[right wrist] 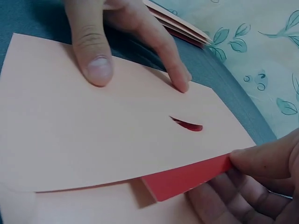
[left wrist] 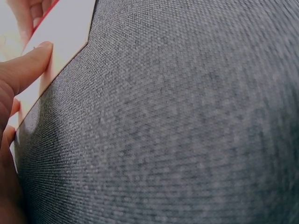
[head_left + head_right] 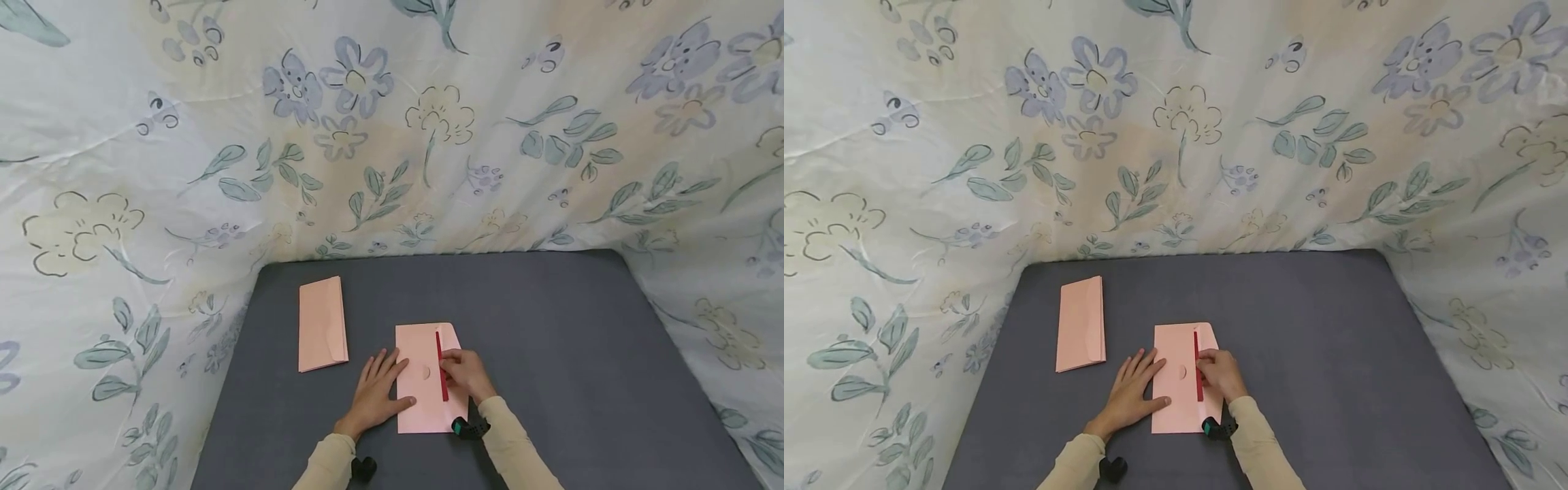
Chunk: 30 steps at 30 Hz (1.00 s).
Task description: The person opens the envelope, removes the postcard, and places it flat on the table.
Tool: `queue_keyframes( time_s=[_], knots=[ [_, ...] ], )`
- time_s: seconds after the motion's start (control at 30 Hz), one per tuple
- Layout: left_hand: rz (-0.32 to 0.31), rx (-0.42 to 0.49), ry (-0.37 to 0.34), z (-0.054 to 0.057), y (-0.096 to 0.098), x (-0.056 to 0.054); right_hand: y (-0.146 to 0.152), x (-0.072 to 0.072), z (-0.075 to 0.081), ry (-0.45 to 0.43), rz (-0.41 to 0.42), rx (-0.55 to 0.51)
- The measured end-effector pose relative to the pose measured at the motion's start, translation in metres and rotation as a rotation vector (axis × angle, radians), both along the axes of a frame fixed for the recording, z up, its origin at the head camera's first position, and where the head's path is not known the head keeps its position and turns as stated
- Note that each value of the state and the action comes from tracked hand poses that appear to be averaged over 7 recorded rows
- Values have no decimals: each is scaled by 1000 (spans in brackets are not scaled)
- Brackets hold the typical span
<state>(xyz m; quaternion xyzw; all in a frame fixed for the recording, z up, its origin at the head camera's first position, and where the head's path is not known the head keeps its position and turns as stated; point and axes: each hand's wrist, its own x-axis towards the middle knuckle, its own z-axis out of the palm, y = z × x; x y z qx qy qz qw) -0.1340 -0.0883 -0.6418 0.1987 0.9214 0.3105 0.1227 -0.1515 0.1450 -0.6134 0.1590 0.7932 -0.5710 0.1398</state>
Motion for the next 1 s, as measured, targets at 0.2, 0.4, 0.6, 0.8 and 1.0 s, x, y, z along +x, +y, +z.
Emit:
queue_keyframes(
  time_s=[0.2, 0.4, 0.6, 0.8, 1.0],
  knots=[
    [16, 3, 16, -5, 6, 6, 6, 6, 0, 24, -20, 14],
    [26, -4, 16, -5, 10, 12, 11, 11, 2, 21, -13, 36],
    [35, -9, 17, -5, 13, 16, 17, 12, 2, 57, -12, 81],
    [34, -3, 19, -5, 13, 17, 22, 13, -2, 69, -28, 53],
    [32, 2, 16, -6, 13, 17, 27, 15, -6, 67, -61, -14]
  ],
)
